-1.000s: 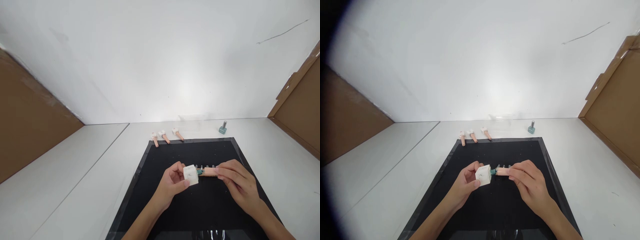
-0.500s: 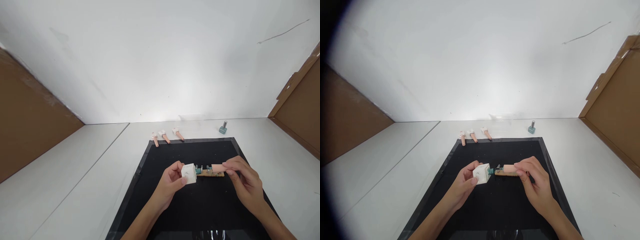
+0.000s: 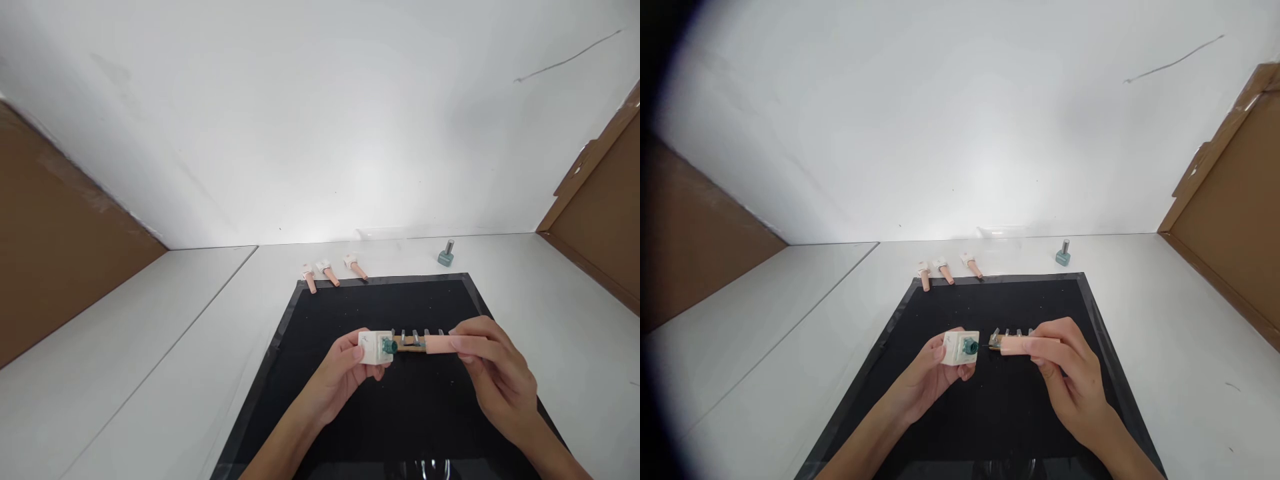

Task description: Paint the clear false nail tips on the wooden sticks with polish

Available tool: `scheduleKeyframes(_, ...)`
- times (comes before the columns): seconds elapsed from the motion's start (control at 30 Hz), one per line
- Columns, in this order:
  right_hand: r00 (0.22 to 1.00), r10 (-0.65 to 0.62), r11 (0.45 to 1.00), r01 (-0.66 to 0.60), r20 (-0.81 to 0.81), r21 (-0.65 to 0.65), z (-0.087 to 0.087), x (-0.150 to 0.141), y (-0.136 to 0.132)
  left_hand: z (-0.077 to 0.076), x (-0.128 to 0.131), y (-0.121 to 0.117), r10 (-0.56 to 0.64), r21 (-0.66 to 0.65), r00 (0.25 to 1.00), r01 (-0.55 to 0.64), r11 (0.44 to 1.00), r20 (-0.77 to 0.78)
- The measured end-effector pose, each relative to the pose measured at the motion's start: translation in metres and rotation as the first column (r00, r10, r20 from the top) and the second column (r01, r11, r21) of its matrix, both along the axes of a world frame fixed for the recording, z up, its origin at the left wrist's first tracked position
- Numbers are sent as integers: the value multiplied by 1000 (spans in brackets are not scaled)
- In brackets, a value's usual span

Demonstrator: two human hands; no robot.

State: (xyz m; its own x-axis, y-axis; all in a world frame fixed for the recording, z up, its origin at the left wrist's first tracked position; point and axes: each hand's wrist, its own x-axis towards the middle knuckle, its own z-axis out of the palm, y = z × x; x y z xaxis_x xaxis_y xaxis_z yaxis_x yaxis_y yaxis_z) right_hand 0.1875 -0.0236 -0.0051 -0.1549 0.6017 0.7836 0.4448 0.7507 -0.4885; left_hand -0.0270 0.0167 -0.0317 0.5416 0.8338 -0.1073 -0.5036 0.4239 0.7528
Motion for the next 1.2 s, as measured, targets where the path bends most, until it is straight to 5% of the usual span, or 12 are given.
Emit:
scheduleKeyframes(0.57, 934, -146, 946, 35, 326, 321, 8, 2, 5, -2, 9, 3, -30, 2, 997, 30, 1000, -68)
scheduleKeyframes(1.2, 971, 25, 1000, -26, 240, 0, 9, 7, 3, 1, 17, 3, 34, -24, 989, -37, 999, -143)
